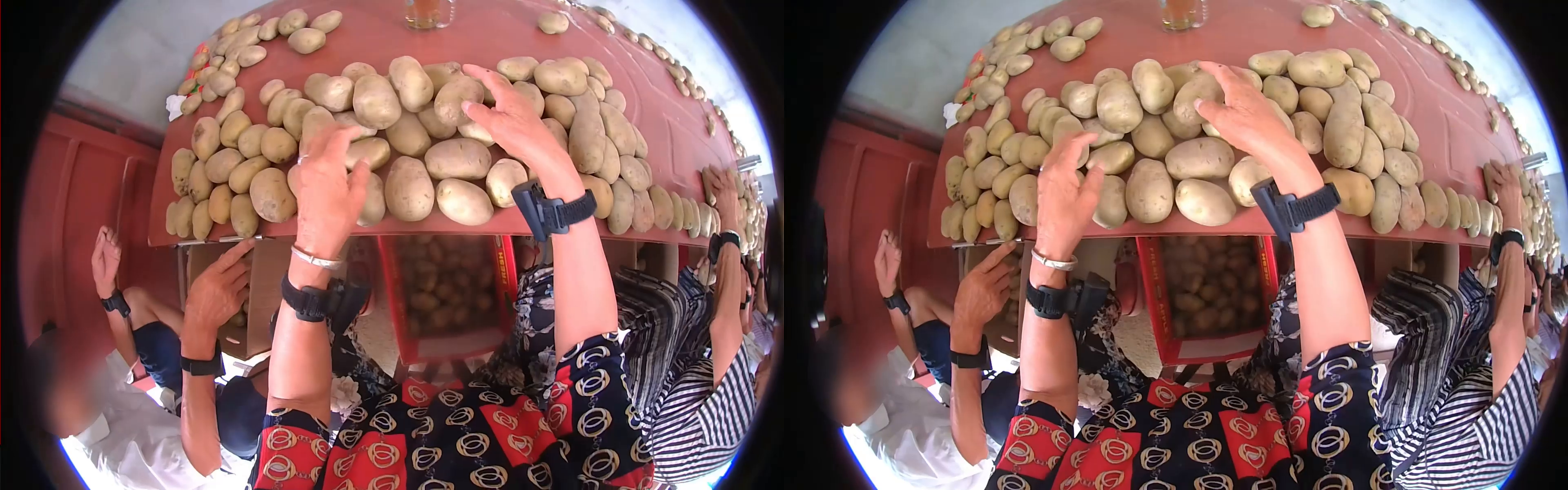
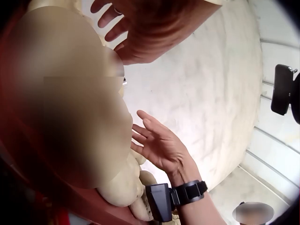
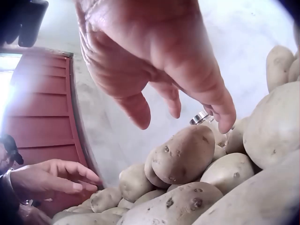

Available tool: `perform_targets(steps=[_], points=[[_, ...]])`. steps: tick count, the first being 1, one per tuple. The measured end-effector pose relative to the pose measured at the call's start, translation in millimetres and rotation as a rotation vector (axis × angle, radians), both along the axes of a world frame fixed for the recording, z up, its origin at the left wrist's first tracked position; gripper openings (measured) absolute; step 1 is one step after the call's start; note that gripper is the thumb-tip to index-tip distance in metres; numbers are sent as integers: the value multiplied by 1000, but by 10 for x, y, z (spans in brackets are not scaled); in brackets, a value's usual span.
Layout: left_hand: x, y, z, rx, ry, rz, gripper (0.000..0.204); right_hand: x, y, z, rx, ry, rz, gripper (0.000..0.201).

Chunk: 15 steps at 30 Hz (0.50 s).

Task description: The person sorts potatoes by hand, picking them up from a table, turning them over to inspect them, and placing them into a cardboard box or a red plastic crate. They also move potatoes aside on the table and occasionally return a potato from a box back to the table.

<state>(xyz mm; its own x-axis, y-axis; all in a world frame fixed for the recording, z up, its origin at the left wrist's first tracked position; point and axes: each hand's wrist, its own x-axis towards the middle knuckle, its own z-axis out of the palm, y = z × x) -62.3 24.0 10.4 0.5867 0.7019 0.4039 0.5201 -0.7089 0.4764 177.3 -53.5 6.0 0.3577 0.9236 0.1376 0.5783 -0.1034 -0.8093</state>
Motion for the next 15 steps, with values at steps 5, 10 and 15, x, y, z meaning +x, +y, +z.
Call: perform_targets(steps=[5,10,15], points=[[42,-110,-63,-69,-83,-206,35,57,184,-201,-11,130,-38,52],[86,-195,-108,-51,-44,-191,38,77,159,-140,46,275,58,48],[144,-227,-103,-53,-25,-241,37,30,48,-44,1,14,20,48]])
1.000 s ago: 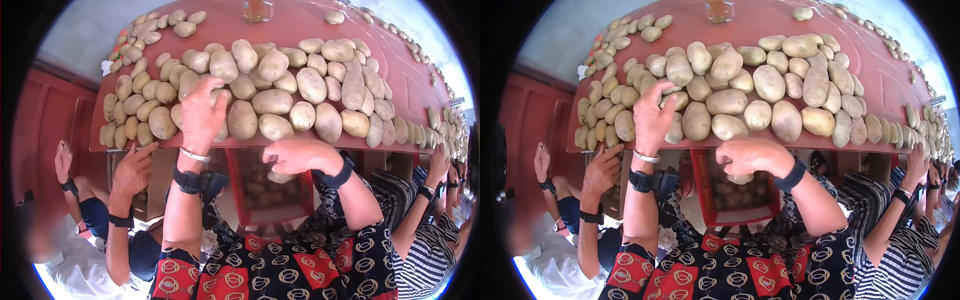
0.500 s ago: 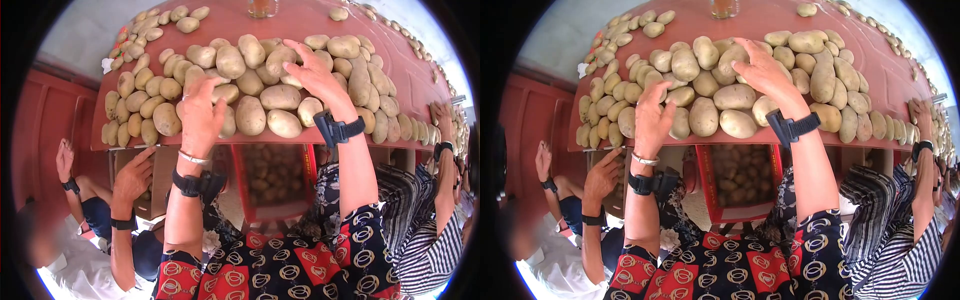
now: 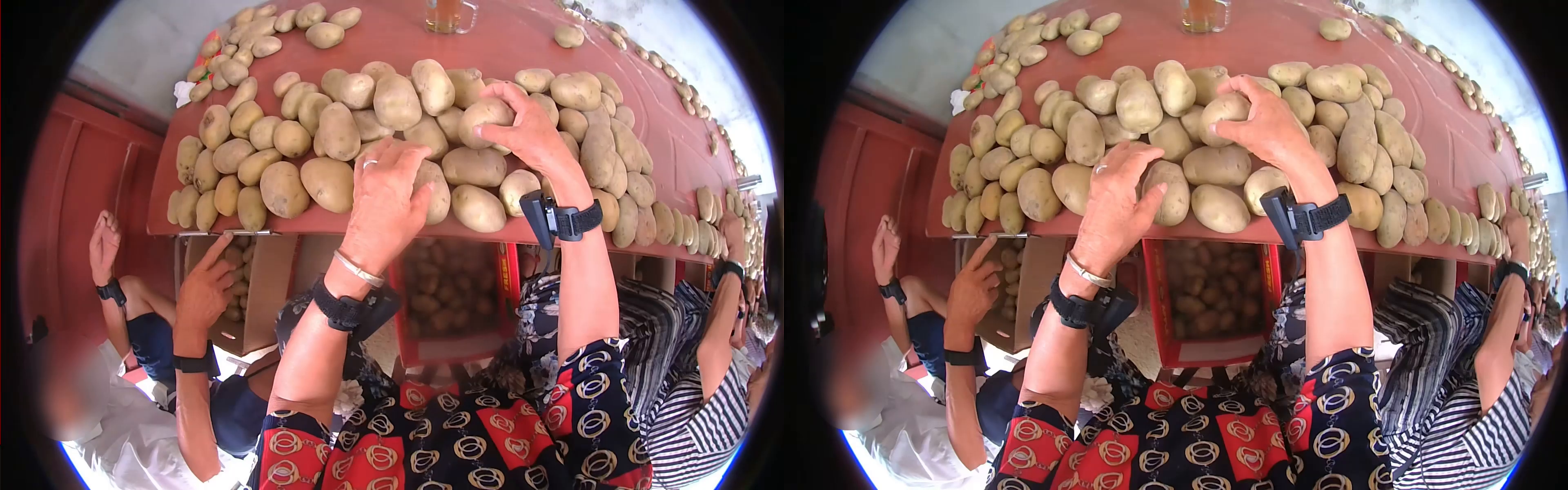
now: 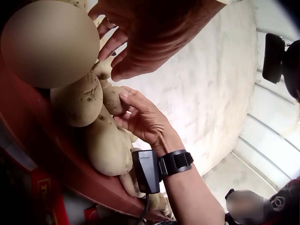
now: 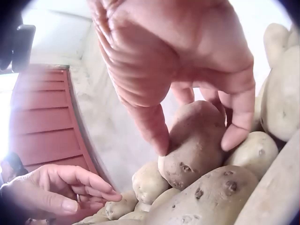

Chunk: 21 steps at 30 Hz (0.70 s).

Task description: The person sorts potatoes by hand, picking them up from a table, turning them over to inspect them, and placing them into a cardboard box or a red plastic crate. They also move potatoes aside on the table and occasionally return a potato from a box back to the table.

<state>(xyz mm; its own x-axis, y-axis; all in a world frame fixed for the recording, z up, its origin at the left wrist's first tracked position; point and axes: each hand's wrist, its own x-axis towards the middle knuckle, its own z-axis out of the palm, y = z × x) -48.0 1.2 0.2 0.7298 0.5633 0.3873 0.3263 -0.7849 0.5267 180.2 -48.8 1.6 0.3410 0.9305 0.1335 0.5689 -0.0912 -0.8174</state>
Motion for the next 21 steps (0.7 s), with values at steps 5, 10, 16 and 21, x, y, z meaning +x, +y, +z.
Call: perform_targets(steps=[5,10,16,21], points=[[83,-100,64,-323,-204,54,43,-63,-63,85,77,224,-71,41],[210,-152,164,-763,-431,-92,54,-408,-218,266,273,1152,224,24],[265,-266,154,-669,-546,-173,59,-790,-343,60,301,1269,296,31],[291,-231,140,-605,-584,-204,56,-741,-392,178,270,1081,286,42]])
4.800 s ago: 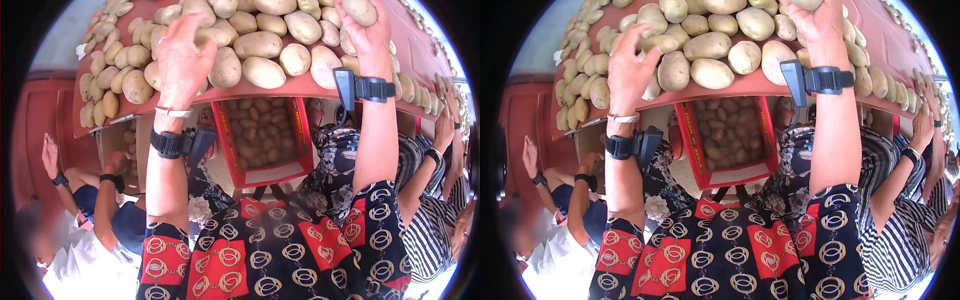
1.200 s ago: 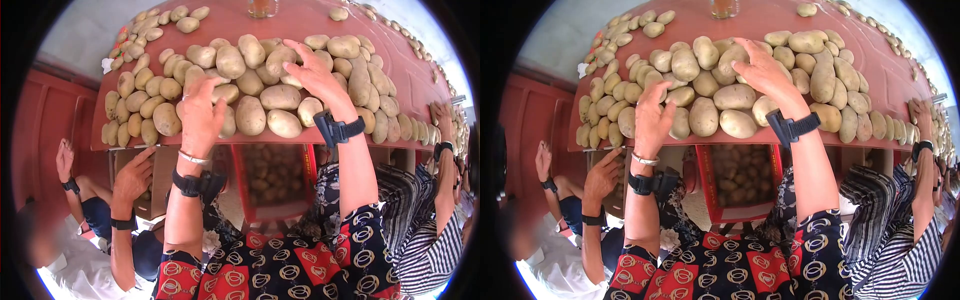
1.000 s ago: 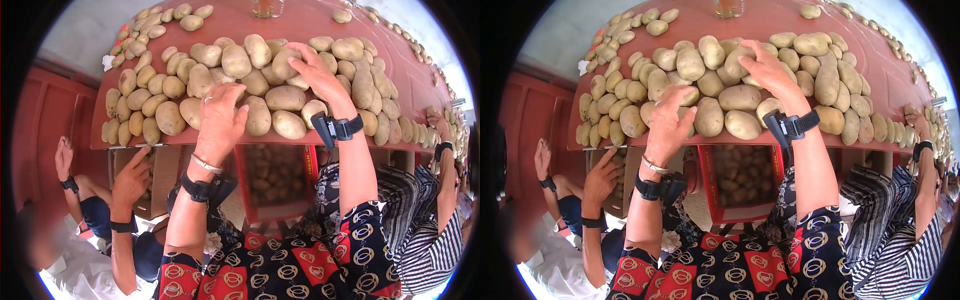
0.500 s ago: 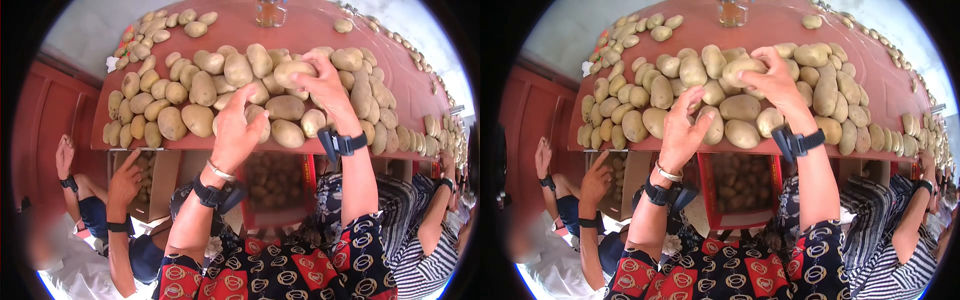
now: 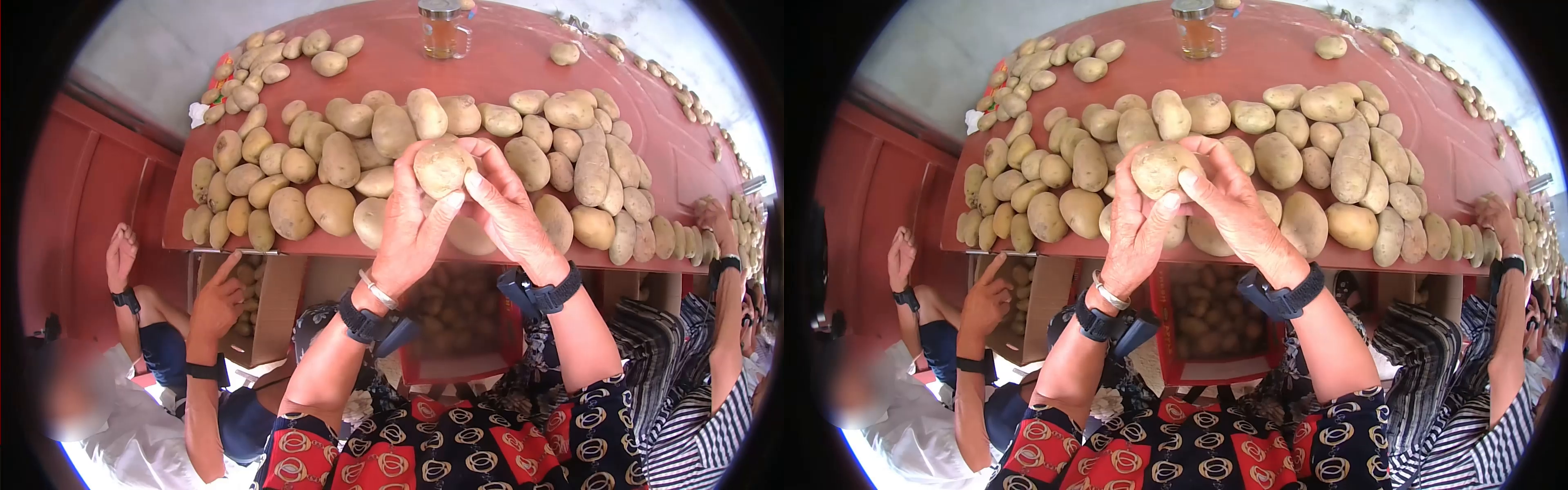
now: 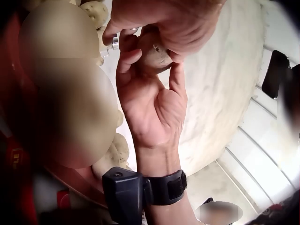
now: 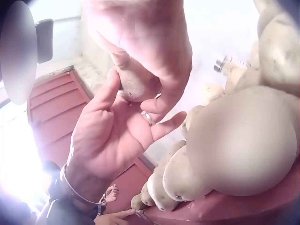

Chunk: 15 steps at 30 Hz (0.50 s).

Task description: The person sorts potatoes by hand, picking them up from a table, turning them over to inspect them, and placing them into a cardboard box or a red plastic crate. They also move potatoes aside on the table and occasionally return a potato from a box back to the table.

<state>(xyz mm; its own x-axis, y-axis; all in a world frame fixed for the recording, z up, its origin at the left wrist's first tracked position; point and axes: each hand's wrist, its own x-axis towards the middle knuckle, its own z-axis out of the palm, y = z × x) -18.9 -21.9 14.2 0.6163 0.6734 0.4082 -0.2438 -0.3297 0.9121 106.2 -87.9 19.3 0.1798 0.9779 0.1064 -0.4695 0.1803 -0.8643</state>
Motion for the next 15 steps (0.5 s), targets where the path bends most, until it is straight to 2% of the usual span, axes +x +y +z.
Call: perform_targets(steps=[4,7,9,15], points=[[20,-40,-47,-106,21,1,58,-20,-32,43,-12,-71,-28,44],[47,-12,-118,2,6,46,58,-35,-5,2,55,-116,-68,45],[77,2,-123,81,-24,40,57,-5,-15,-1,70,-25,-42,47],[103,-20,-76,118,-35,40,57,24,-38,-18,74,-29,-43,47]])
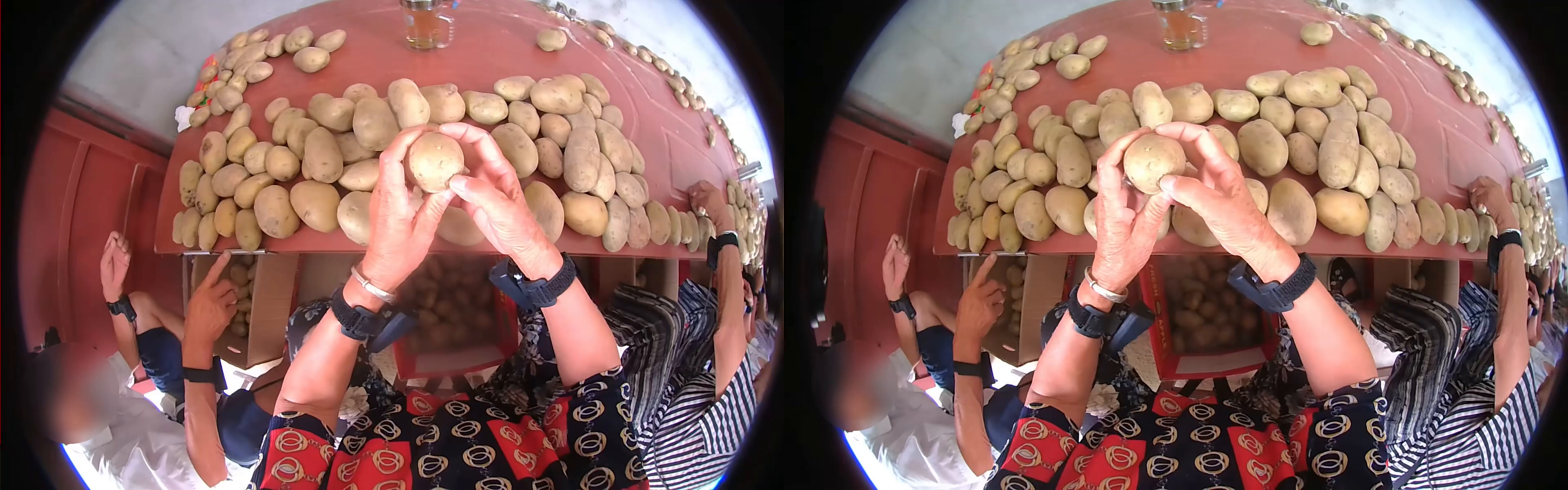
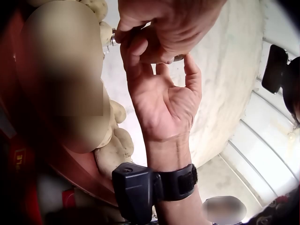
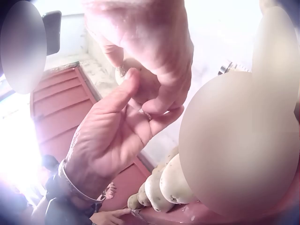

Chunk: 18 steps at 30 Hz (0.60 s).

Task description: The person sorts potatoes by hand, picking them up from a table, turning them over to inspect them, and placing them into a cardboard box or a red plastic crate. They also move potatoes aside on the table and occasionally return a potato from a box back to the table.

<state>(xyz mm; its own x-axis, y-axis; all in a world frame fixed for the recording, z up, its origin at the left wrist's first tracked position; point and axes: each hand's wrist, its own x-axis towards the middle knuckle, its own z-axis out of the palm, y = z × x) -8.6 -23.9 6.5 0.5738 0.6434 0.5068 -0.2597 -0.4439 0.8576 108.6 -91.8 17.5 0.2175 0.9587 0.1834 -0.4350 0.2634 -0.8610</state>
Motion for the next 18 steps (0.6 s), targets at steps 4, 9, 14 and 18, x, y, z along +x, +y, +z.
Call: perform_targets(steps=[4,9,14,18], points=[[-14,23,-6,75,35,28,58,-11,13,-1,11,3,-12,48],[-20,17,-18,24,50,5,59,-59,27,-46,29,29,-49,50],[-19,-28,27,1,-26,14,60,-34,51,-29,71,-32,-37,51],[-9,-15,23,28,-19,-4,61,-32,50,-23,79,-34,-55,51]])
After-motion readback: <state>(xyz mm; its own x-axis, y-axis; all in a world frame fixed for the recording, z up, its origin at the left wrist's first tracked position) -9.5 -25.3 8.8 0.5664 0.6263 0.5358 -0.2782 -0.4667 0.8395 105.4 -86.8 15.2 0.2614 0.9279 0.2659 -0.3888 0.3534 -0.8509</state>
